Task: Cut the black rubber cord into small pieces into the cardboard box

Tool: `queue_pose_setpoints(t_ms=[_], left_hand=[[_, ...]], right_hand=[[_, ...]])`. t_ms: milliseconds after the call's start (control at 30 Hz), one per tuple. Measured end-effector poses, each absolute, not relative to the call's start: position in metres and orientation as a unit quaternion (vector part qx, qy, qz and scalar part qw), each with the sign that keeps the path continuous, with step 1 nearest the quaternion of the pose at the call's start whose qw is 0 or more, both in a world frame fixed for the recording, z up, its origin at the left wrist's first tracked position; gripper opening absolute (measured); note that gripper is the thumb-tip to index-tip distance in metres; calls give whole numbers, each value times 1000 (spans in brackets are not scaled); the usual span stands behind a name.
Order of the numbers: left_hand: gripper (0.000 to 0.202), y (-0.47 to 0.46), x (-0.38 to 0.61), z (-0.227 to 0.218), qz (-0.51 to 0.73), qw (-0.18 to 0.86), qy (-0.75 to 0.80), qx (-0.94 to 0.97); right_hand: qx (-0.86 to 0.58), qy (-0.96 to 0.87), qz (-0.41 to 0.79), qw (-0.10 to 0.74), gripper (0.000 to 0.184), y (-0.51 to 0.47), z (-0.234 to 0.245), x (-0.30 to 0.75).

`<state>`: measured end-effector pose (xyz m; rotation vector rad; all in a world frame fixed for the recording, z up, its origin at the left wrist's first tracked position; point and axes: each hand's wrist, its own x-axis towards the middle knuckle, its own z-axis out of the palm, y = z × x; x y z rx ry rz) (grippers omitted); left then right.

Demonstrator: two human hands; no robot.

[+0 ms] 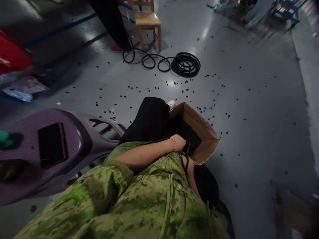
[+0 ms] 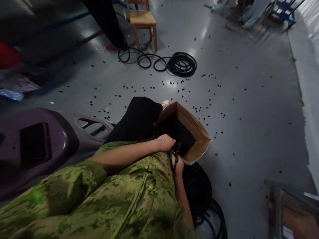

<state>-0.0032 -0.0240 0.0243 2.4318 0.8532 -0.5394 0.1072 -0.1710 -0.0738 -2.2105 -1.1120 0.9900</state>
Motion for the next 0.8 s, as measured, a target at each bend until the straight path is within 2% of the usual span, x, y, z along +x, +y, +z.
queue_pose_setpoints(t_ms=[267, 500, 800], left_hand=[[29, -22, -2, 20, -200, 244, 332, 889], [29, -22, -2, 16, -189, 245, 339, 889], [28, -21, -2, 16, -175, 244, 355, 885]], right_hand=[[-796, -400, 352, 289, 51, -168, -84, 105], [-797, -386, 367, 285, 53, -164, -78, 105], [-809, -414, 314, 275, 47, -164, -82, 106]])
